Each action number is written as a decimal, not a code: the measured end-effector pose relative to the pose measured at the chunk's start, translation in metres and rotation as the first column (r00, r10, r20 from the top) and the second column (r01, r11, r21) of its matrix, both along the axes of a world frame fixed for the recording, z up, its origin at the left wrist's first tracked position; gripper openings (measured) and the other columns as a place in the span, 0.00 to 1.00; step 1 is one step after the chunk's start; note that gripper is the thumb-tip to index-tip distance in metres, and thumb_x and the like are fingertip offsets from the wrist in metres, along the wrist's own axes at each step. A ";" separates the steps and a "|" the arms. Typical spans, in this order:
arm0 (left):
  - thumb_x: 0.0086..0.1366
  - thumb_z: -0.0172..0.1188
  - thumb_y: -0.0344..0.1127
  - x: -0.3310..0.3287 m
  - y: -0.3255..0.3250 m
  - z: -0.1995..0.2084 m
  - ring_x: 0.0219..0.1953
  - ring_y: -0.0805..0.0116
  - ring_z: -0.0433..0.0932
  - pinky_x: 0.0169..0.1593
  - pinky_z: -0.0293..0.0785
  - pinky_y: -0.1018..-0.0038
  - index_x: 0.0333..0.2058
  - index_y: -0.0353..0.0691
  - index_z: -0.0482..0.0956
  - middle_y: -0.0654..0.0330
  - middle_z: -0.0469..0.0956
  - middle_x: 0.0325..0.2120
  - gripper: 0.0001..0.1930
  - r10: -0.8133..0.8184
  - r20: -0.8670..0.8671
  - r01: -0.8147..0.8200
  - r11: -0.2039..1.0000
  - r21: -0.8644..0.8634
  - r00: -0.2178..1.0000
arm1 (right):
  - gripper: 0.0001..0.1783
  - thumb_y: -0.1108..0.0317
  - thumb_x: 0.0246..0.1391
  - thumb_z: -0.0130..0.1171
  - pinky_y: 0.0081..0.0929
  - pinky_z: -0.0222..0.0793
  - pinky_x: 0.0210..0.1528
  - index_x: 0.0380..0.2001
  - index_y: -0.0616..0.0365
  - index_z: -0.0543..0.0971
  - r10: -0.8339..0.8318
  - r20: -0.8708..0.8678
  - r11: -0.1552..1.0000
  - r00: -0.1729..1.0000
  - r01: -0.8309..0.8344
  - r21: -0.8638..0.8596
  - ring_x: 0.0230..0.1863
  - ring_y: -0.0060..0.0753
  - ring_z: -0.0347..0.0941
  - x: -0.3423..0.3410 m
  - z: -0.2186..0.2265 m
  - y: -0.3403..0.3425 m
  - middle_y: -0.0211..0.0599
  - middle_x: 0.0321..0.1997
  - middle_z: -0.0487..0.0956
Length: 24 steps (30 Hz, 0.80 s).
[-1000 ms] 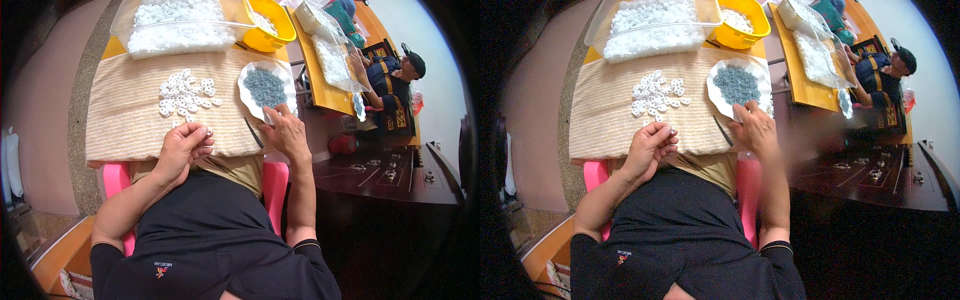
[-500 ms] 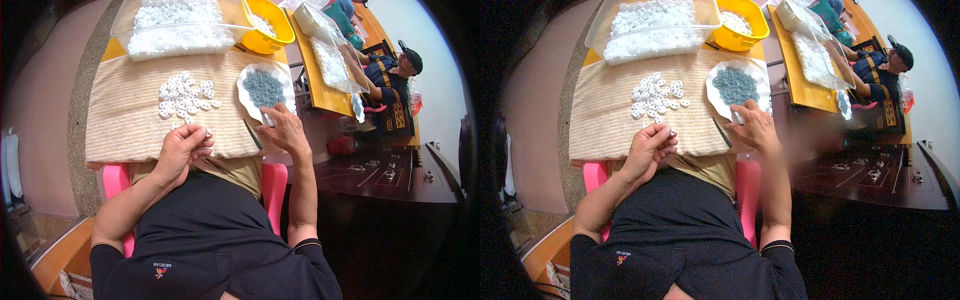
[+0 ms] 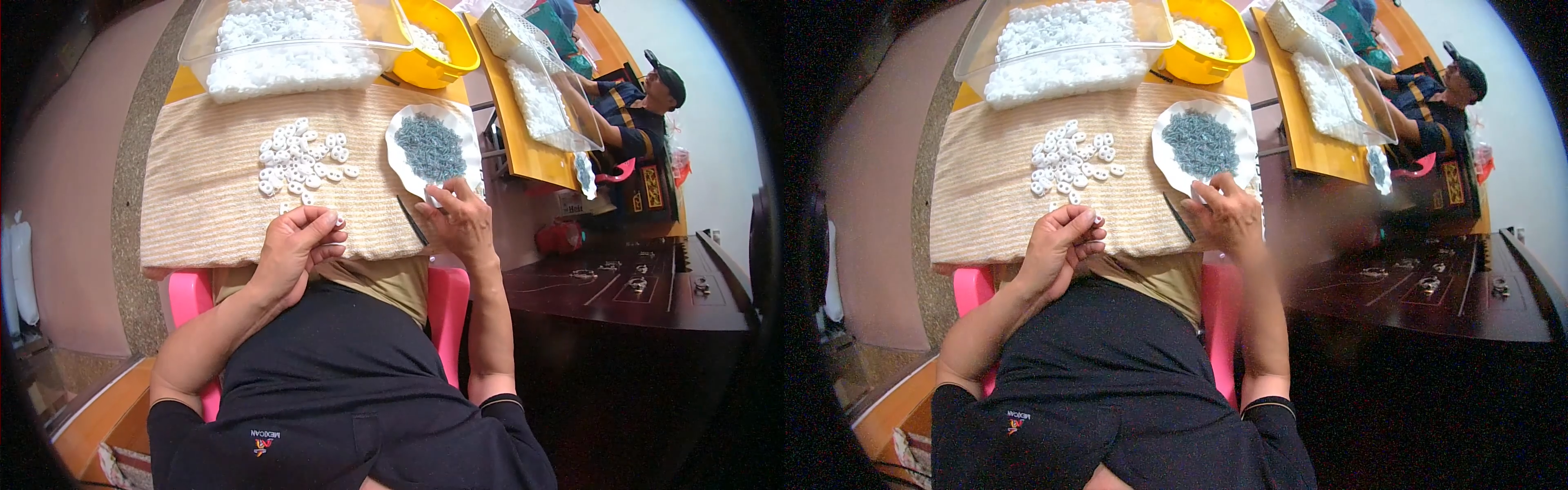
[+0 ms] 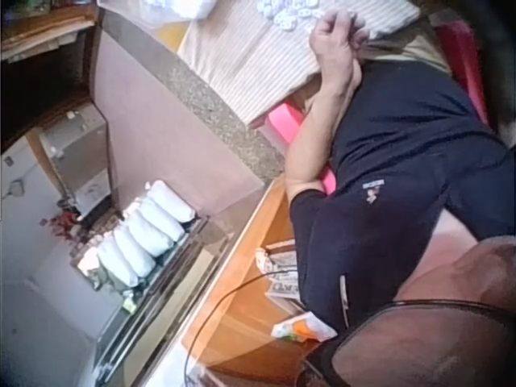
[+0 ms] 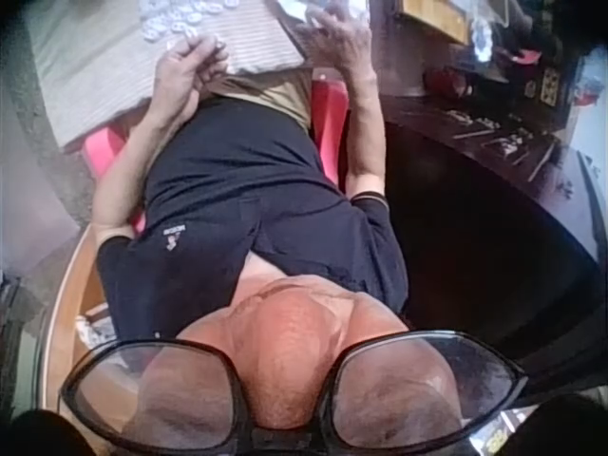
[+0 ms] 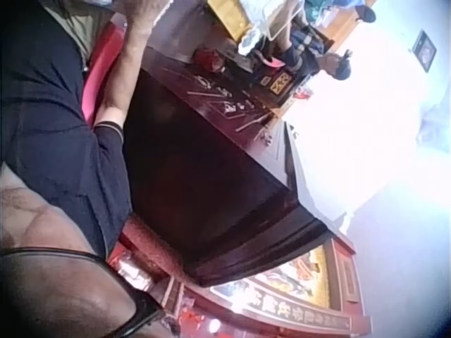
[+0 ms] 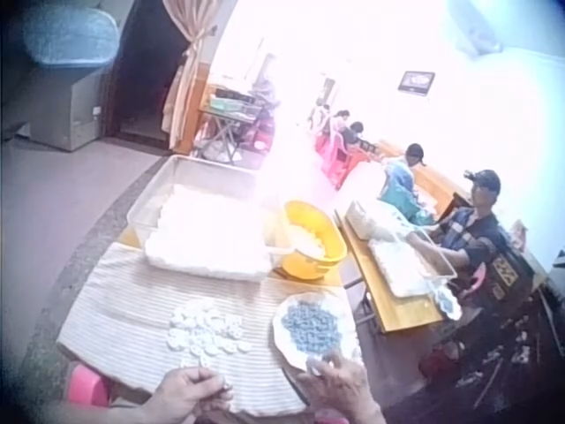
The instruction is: Assembling small white plastic components by inserting small gray pins using a hand tool.
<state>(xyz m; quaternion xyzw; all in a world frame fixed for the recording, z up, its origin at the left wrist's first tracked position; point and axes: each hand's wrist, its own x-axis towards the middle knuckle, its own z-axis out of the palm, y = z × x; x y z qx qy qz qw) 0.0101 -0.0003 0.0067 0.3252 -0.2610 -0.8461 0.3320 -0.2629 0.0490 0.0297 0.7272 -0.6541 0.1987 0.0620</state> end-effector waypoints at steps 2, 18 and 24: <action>0.65 0.57 0.35 0.000 0.000 0.001 0.32 0.76 0.78 0.38 0.78 0.79 0.36 0.38 0.75 0.63 0.78 0.31 0.07 -0.003 -0.001 0.003 1.000 0.003 1.000 | 0.14 0.63 0.43 0.68 0.32 0.71 0.27 0.34 0.52 0.80 -0.006 -0.017 1.000 1.000 0.006 -0.022 0.26 0.38 0.75 0.002 -0.004 0.002 0.34 0.33 0.76; 0.65 0.57 0.34 -0.001 0.002 -0.001 0.32 0.75 0.78 0.37 0.79 0.79 0.36 0.38 0.75 0.62 0.78 0.31 0.06 0.011 0.008 -0.011 1.000 -0.012 1.000 | 0.07 0.76 0.44 0.66 0.28 0.70 0.25 0.30 0.59 0.80 0.057 0.130 0.957 0.990 -0.017 -0.288 0.25 0.36 0.75 0.006 -0.034 0.008 0.37 0.29 0.76; 0.65 0.57 0.34 -0.001 0.002 -0.001 0.33 0.75 0.78 0.37 0.79 0.79 0.36 0.38 0.75 0.62 0.79 0.31 0.07 0.010 0.010 -0.010 1.000 -0.011 1.000 | 0.06 0.79 0.46 0.63 0.25 0.68 0.25 0.29 0.62 0.78 0.089 0.312 0.963 0.946 -0.001 -0.271 0.24 0.33 0.73 0.003 -0.034 0.006 0.39 0.29 0.76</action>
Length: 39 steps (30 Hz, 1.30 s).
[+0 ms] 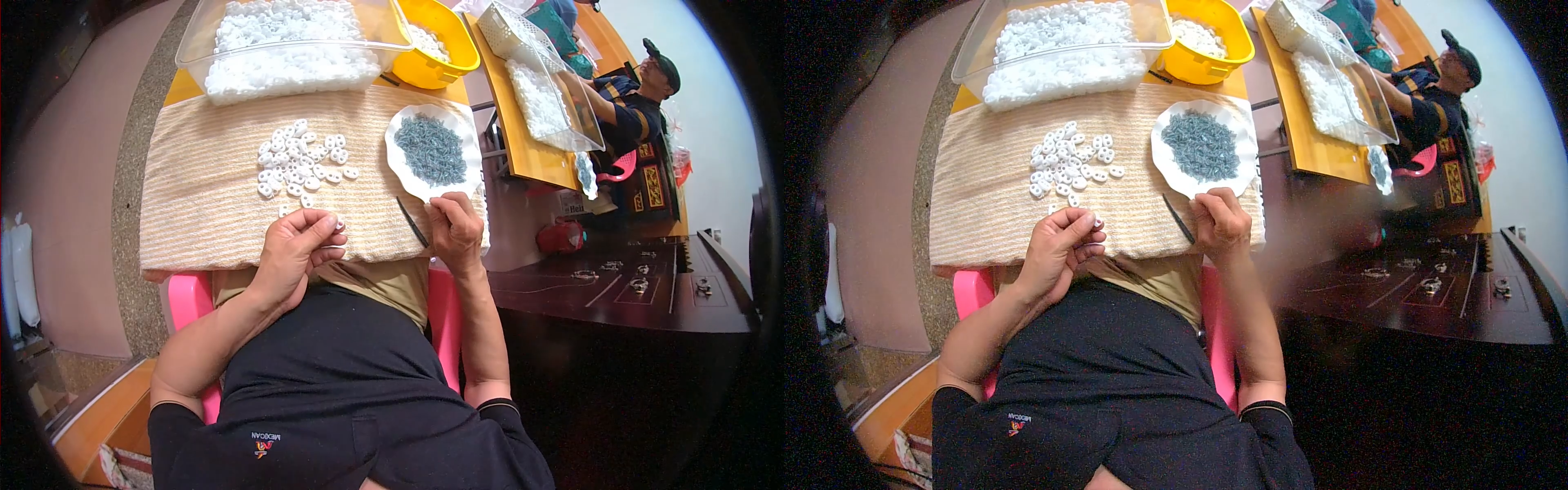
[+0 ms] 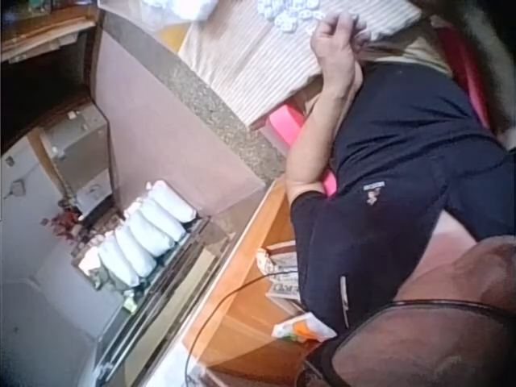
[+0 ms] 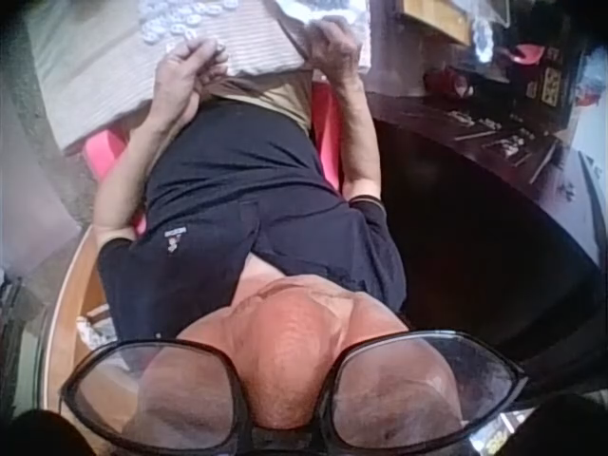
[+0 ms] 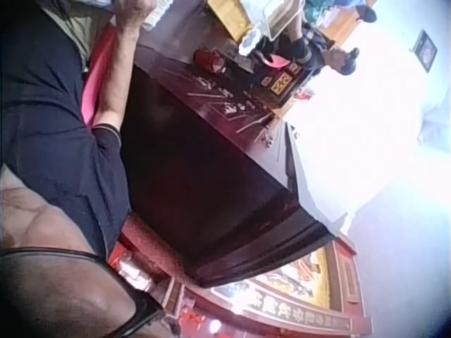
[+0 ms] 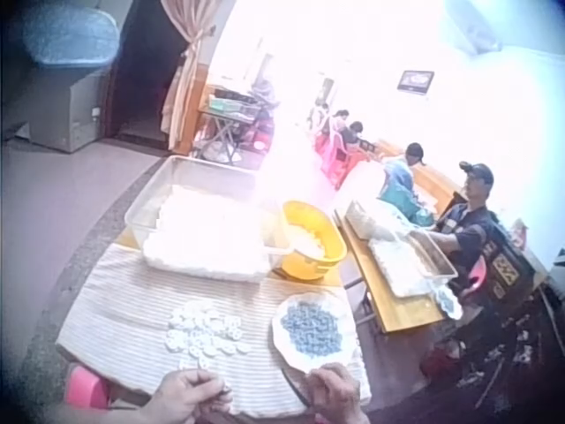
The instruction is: Assembling small white plastic components by inserting small gray pins using a hand tool.
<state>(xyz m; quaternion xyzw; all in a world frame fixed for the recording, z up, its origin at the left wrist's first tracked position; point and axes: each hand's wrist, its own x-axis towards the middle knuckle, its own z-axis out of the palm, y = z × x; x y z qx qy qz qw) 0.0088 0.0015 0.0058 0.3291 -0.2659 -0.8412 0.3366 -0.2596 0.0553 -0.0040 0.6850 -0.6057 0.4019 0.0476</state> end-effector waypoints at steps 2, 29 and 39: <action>0.65 0.57 0.34 0.000 0.000 0.000 0.33 0.75 0.78 0.37 0.79 0.79 0.36 0.38 0.76 0.62 0.79 0.31 0.07 0.003 0.000 -0.003 1.000 0.003 1.000 | 0.05 0.78 0.46 0.63 0.24 0.69 0.26 0.29 0.63 0.78 -0.006 0.064 0.999 0.998 0.004 0.040 0.25 0.32 0.74 0.001 0.002 0.001 0.39 0.29 0.76; 0.65 0.57 0.34 0.000 0.001 -0.002 0.33 0.75 0.78 0.39 0.78 0.77 0.36 0.37 0.74 0.61 0.78 0.31 0.07 -0.003 0.008 0.003 1.000 -0.025 1.000 | 0.06 0.74 0.55 0.59 0.13 0.61 0.21 0.35 0.64 0.79 -0.240 0.523 0.948 0.818 0.081 0.309 0.20 0.12 0.66 -0.007 0.007 -0.001 0.28 0.24 0.76; 0.65 0.57 0.34 0.000 0.001 -0.001 0.32 0.75 0.78 0.38 0.78 0.78 0.36 0.37 0.74 0.62 0.78 0.31 0.06 -0.006 0.016 0.006 1.000 -0.025 1.000 | 0.05 0.77 0.52 0.61 0.13 0.59 0.24 0.34 0.63 0.79 -0.100 0.354 0.995 0.930 0.089 0.048 0.23 0.13 0.63 -0.007 0.016 -0.008 0.32 0.32 0.77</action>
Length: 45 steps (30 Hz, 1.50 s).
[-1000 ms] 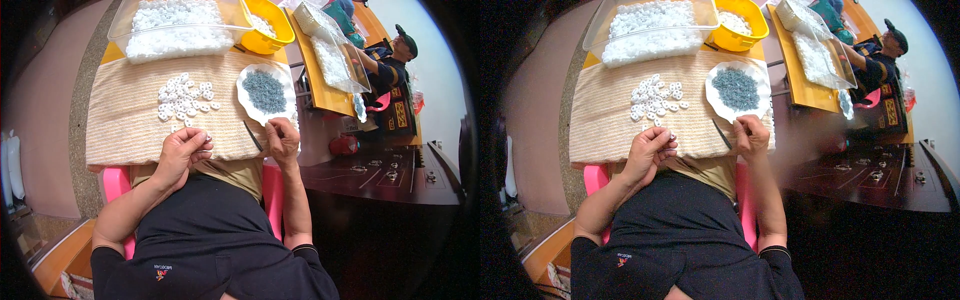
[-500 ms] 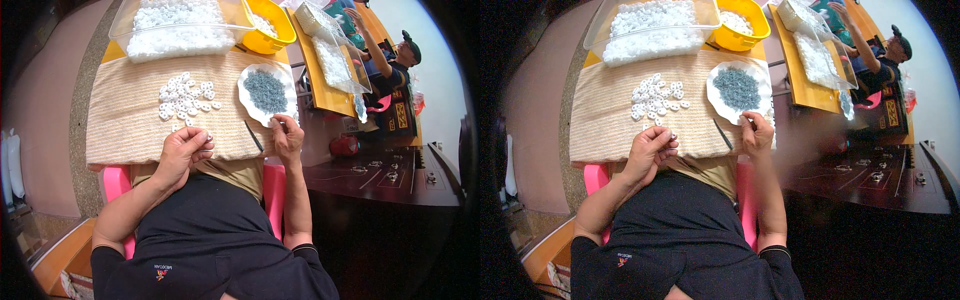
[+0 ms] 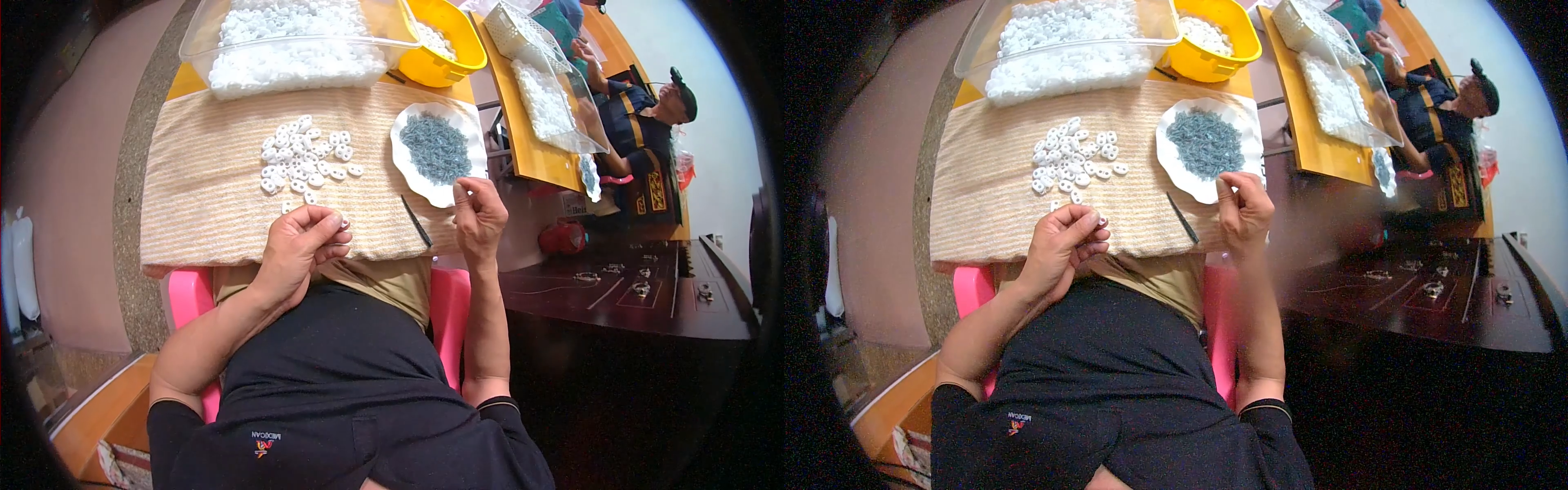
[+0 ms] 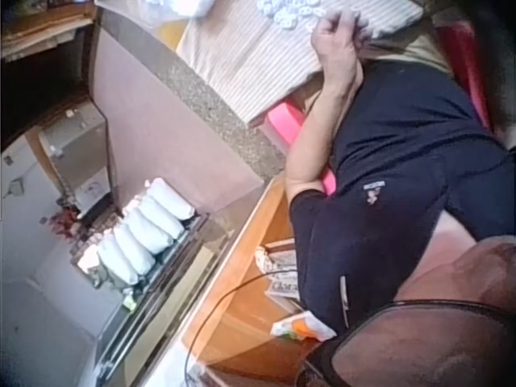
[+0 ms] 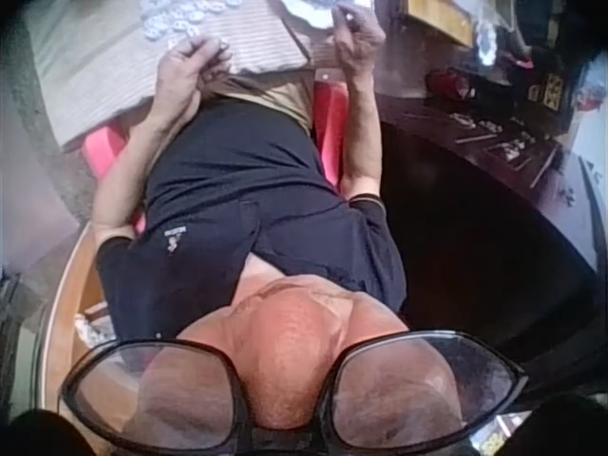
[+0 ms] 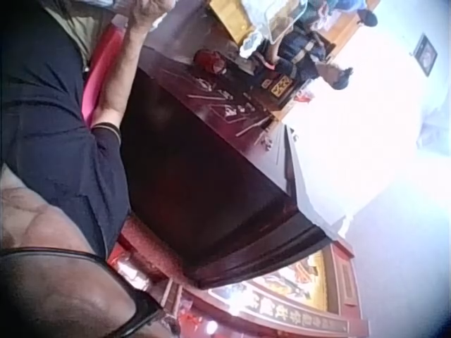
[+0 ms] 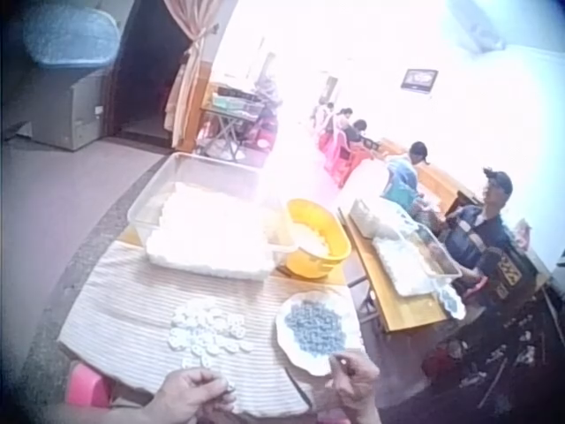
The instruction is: Assembling small white plastic components by inserting small gray pins using a hand tool.
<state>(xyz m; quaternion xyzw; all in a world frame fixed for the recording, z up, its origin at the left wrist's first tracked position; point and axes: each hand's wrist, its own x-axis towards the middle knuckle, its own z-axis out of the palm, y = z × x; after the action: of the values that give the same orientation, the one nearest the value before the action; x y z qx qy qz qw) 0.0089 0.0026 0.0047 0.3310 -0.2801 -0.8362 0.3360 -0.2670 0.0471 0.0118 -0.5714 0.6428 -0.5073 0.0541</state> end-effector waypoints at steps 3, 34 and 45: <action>0.65 0.57 0.32 -0.002 0.001 0.000 0.32 0.75 0.78 0.38 0.78 0.78 0.36 0.37 0.74 0.61 0.78 0.30 0.05 0.019 0.004 -0.019 1.000 0.009 1.000 | 0.05 0.77 0.54 0.58 0.12 0.62 0.20 0.35 0.65 0.78 0.022 -0.007 0.999 1.000 -0.022 0.040 0.20 0.11 0.64 0.009 0.000 0.000 0.29 0.34 0.75; 0.63 0.58 0.26 -0.002 0.001 0.000 0.32 0.73 0.80 0.39 0.80 0.79 0.38 0.32 0.76 0.58 0.79 0.32 0.06 -0.016 -0.046 0.017 1.000 0.017 0.999 | 0.08 0.72 0.58 0.57 0.15 0.70 0.21 0.36 0.67 0.76 0.151 0.836 0.848 0.528 -0.504 0.165 0.21 0.16 0.69 0.108 -0.009 0.011 0.33 0.31 0.76; 0.63 0.58 0.25 -0.002 0.001 -0.002 0.33 0.72 0.80 0.39 0.80 0.78 0.39 0.31 0.75 0.57 0.79 0.32 0.06 -0.010 -0.054 0.011 1.000 0.022 0.998 | 0.08 0.72 0.58 0.57 0.15 0.70 0.21 0.36 0.68 0.76 0.160 0.833 0.850 0.529 -0.502 0.156 0.21 0.16 0.69 0.108 -0.010 0.010 0.33 0.30 0.76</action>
<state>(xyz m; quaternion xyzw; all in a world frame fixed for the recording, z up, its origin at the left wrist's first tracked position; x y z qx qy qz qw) 0.0071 0.0038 0.0031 0.3105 -0.2631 -0.8497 0.3353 -0.1592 0.0573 0.0014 -0.3762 0.5110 -0.5525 0.5405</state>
